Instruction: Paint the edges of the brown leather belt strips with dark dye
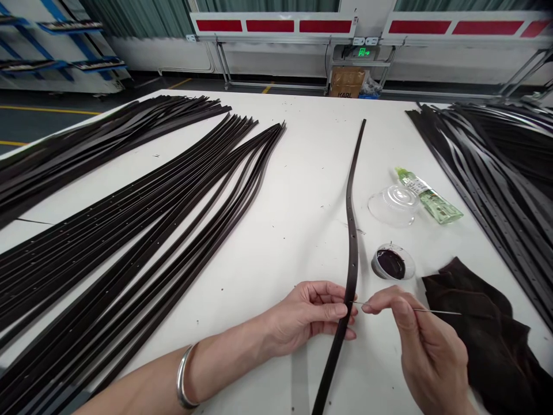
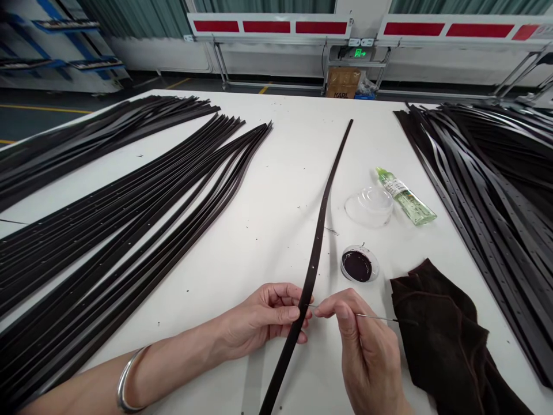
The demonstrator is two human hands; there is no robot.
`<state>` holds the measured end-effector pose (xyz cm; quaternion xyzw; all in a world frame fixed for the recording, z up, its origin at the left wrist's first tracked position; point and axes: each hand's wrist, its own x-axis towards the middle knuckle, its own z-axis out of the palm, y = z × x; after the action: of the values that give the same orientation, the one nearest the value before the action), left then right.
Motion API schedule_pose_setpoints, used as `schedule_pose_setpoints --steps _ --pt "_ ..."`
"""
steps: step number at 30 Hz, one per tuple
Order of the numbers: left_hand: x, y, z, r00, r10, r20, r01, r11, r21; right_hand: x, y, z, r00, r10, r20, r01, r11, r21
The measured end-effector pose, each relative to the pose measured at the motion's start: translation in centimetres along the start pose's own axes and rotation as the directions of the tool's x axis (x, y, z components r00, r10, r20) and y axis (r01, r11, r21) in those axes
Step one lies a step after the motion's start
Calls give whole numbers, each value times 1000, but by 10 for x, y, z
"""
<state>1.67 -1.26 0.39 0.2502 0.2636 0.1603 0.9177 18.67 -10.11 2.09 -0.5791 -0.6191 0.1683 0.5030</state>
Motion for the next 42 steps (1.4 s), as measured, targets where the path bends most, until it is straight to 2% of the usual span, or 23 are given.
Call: schedule_pose_setpoints --steps 2,5,8,10,13,20,30,42 --pt "0 0 0 1000 4 13 -4 1000 9 2 -1 1 999 -28 26 29 1000 -11" --pt "0 -1 -1 1000 12 29 -12 1000 2 4 -2 4 982 -182 56 185 982 -46" --pt "0 -1 0 1000 7 3 -7 1000 -14 1 0 4 946 -325 -12 323 944 -61" --pt "0 -1 0 1000 -6 -20 6 1000 -21 -3 2 1 950 -303 -70 299 952 -63" --pt "0 -1 0 1000 -8 -22 7 999 -40 -9 5 -3 974 -206 -98 198 976 -87" --pt "1 -3 -1 1000 6 -3 -6 999 -40 -11 11 -4 973 -141 -181 133 989 -58" --pt "0 -1 -1 999 20 -37 -22 999 -38 -12 12 -5 972 -94 -215 85 995 -48" --pt "2 -2 -4 999 36 -17 -37 999 -38 -11 12 -5 979 -97 -180 83 993 -83"
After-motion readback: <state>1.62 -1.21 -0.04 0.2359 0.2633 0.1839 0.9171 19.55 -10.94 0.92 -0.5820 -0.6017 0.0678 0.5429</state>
